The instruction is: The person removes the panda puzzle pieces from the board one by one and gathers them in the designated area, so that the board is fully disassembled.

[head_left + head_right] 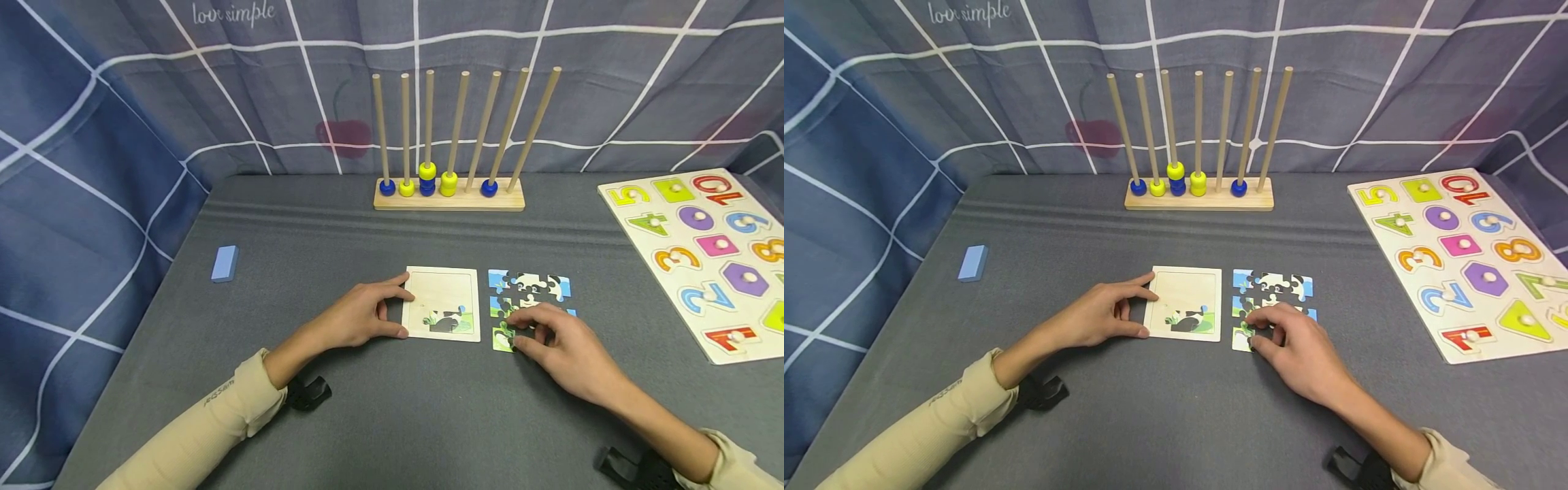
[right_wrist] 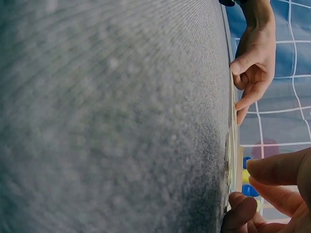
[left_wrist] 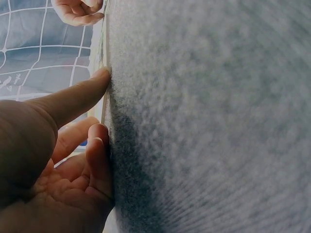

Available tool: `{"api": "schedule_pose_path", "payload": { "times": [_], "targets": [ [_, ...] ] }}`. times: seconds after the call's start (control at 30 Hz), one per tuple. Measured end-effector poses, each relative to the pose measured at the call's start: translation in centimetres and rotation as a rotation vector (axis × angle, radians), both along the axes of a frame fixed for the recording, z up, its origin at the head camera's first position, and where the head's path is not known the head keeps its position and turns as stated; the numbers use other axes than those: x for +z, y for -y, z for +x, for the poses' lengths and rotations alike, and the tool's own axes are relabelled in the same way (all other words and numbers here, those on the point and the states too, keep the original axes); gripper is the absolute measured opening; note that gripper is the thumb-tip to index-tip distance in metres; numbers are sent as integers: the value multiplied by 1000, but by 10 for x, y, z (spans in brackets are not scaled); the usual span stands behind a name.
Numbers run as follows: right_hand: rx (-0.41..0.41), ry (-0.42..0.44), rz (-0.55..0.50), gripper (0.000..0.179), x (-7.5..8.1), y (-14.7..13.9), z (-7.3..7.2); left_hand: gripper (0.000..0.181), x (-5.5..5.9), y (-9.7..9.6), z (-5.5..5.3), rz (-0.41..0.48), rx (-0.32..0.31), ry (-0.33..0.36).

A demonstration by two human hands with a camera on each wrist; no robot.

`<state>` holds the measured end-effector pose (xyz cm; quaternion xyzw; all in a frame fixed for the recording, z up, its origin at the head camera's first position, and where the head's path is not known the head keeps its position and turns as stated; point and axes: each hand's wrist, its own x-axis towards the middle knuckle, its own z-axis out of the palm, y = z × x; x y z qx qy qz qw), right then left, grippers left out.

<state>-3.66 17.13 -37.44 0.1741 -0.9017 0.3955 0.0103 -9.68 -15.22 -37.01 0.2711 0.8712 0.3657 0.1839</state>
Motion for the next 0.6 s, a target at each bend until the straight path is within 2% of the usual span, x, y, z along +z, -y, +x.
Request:
{"api": "schedule_pose_path", "payload": {
  "times": [0.6],
  "targets": [
    [-1,81,-8,22,1,0,0,51,0,-1,-1,-8,1,16]
  ]
}}
